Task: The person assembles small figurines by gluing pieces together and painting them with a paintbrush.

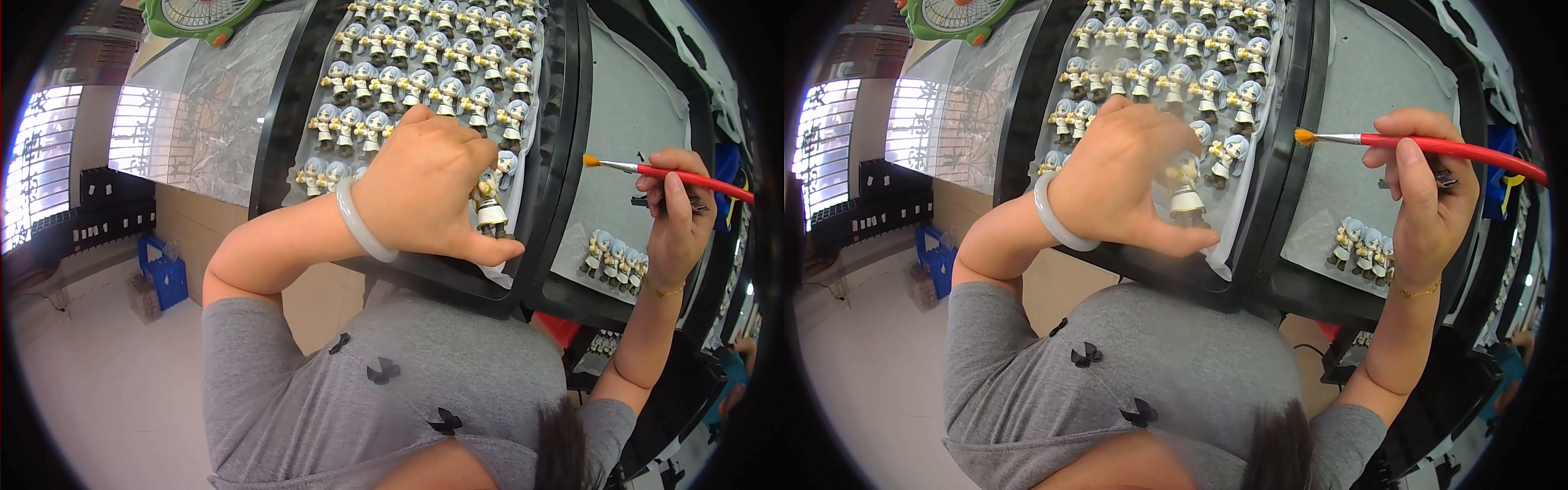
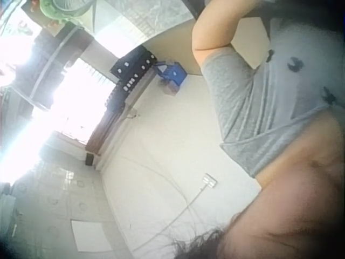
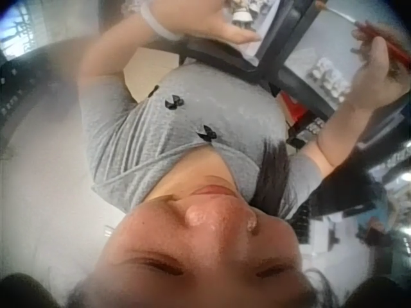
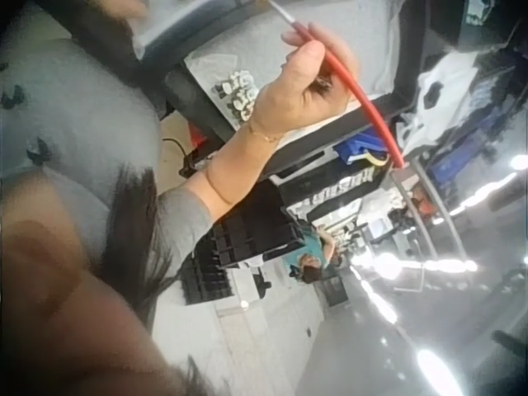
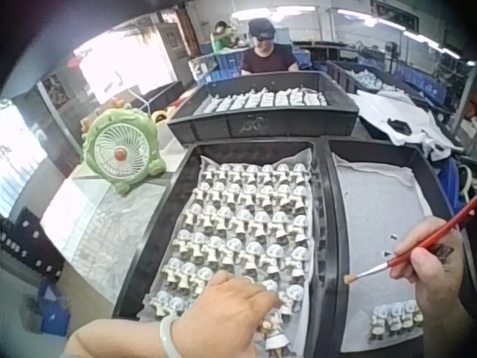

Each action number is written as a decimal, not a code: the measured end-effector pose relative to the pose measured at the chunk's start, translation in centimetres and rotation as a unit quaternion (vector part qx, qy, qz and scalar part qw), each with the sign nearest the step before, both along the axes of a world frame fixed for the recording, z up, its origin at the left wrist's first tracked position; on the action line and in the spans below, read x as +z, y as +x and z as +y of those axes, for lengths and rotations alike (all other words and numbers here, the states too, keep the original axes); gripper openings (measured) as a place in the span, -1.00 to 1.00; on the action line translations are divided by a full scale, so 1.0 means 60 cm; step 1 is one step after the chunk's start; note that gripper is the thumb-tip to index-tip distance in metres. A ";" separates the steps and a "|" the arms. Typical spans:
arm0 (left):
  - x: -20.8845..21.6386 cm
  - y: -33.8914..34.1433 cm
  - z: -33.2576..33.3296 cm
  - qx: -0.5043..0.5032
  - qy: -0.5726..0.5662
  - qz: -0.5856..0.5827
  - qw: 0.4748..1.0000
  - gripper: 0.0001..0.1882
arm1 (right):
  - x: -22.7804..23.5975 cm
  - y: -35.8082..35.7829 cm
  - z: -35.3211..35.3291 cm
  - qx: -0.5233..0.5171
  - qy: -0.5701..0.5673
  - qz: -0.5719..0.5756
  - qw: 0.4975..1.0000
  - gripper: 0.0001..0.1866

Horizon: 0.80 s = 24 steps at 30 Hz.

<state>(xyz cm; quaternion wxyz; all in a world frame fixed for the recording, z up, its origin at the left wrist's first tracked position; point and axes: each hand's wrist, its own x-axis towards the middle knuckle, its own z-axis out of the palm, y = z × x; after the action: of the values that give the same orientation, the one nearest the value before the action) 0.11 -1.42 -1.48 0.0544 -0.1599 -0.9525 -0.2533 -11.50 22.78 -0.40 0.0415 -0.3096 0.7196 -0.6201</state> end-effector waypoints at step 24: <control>-0.049 0.042 -0.029 -0.129 -0.215 -0.136 0.958 -0.41 | 0.003 -0.041 0.034 -0.019 0.016 0.112 0.993 -0.77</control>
<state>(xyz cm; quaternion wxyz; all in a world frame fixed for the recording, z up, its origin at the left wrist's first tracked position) 2.62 -3.16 -4.42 -0.1443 -0.2535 -0.9542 -0.0663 -13.93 24.85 -0.22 -0.0459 -0.3630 0.7351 -0.5707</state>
